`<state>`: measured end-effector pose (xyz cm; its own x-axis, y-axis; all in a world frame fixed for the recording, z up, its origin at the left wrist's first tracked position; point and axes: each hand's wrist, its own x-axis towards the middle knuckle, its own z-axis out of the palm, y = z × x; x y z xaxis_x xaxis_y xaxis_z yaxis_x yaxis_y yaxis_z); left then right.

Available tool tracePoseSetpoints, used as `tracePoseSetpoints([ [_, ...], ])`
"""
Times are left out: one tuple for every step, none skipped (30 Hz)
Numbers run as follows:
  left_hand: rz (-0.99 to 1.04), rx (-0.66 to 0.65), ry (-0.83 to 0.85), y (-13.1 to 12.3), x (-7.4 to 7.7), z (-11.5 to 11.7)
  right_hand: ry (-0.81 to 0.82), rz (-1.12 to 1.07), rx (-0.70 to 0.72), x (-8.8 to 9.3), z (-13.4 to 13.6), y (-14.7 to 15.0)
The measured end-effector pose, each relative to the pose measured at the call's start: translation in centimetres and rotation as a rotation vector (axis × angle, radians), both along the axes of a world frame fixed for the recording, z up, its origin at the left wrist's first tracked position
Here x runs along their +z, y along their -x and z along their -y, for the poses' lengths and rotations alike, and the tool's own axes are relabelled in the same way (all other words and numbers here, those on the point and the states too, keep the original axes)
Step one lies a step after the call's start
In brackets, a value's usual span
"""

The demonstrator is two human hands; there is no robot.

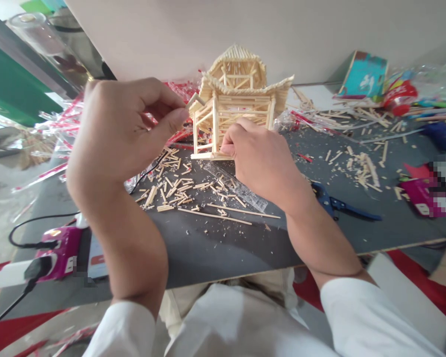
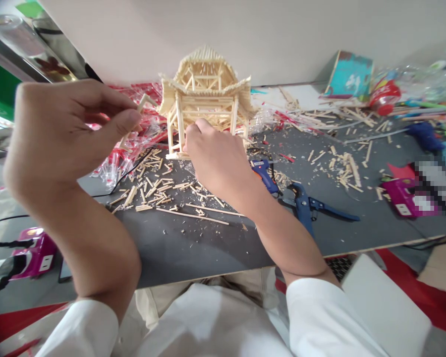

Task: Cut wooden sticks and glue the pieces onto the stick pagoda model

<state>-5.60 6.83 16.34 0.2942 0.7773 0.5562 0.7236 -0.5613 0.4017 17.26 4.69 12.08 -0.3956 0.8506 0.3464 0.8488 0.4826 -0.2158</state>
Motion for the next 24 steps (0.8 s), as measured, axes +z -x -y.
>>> tracePoseSetpoints([
  [-0.001, -0.002, 0.004, 0.0, 0.0, 0.0, 0.004, 0.002, -0.001, 0.0, 0.0, 0.1],
  [-0.004, -0.001, 0.001, 0.0, 0.0, 0.0, 0.012, 0.006, -0.004, 0.0, 0.0, 0.2],
  [-0.007, 0.001, -0.005, 0.0, 0.0, 0.0, 0.025, 0.014, -0.010, 0.0, 0.0, 0.3],
  [-0.012, 0.006, -0.009, 0.0, 0.0, 0.0, 0.037, 0.023, -0.019, 0.0, 0.0, 0.4],
  [-0.013, 0.006, -0.012, 0.0, 0.0, 0.0, 0.047, 0.032, -0.029, 0.0, 0.0, 0.5],
  [-0.013, 0.008, -0.014, 0.0, 0.0, 0.0, 0.049, 0.038, -0.036, 0.0, 0.0, 0.6],
  [-0.012, 0.012, -0.015, 0.0, 0.0, 0.0, 0.041, 0.039, -0.039, 0.0, 0.0, 0.7],
  [-0.010, 0.010, -0.014, 0.0, 0.0, -0.1, 0.026, 0.035, -0.034, -0.1, -0.1, 0.7],
  [-0.013, 0.004, -0.007, 0.1, 0.0, -0.1, 0.005, 0.026, -0.026, -0.2, -0.1, 0.7],
  [-0.018, -0.001, -0.005, 0.1, 0.0, -0.1, -0.017, 0.013, -0.016, -0.3, -0.1, 0.7],
  [-0.023, -0.003, -0.005, 0.1, 0.0, -0.1, -0.037, -0.002, -0.008, -0.5, -0.1, 0.6],
  [-0.028, -0.001, -0.005, 0.1, 0.0, 0.0, -0.052, -0.018, -0.004, -0.7, -0.2, 0.6],
  [-0.029, 0.000, -0.007, 0.1, 0.0, 0.0, -0.064, -0.036, -0.004, -0.9, -0.2, 0.5],
  [-0.031, 0.005, -0.009, 0.0, 0.0, 0.1, -0.075, -0.055, -0.006, -1.2, -0.2, 0.4],
  [-0.029, 0.011, -0.011, 0.0, -0.1, 0.1, -0.085, -0.073, -0.008, -1.4, -0.3, 0.4],
  [-0.022, 0.013, -0.010, 0.0, -0.1, 0.1, -0.097, -0.091, -0.012, -1.6, -0.4, 0.3],
  [-0.017, 0.012, -0.004, -0.1, 0.0, 0.1, -0.108, -0.106, -0.016, -1.8, -0.4, 0.2],
  [-0.011, 0.013, 0.000, -0.1, 0.0, 0.1, -0.119, -0.117, -0.017, -1.9, -0.5, 0.2],
  [-0.005, 0.014, 0.003, -0.1, 0.0, 0.1, -0.127, -0.125, -0.014, -2.0, -0.5, 0.1],
  [0.000, 0.015, 0.002, 0.0, 0.0, 0.1, -0.133, -0.130, -0.006, -2.0, -0.5, 0.0],
  [0.000, 0.013, 0.004, 0.0, 0.0, 0.0, -0.133, -0.131, 0.003, -1.9, -0.5, -0.1],
  [-0.001, 0.013, 0.005, 0.0, 0.0, 0.0, -0.123, -0.127, 0.012, -1.7, -0.4, -0.2],
  [-0.002, 0.009, 0.006, 0.1, 0.0, 0.0, -0.105, -0.118, 0.016, -1.4, -0.3, -0.3],
  [-0.001, 0.006, 0.001, 0.1, 0.0, -0.1, -0.084, -0.105, 0.012, -1.1, -0.2, -0.3],
])
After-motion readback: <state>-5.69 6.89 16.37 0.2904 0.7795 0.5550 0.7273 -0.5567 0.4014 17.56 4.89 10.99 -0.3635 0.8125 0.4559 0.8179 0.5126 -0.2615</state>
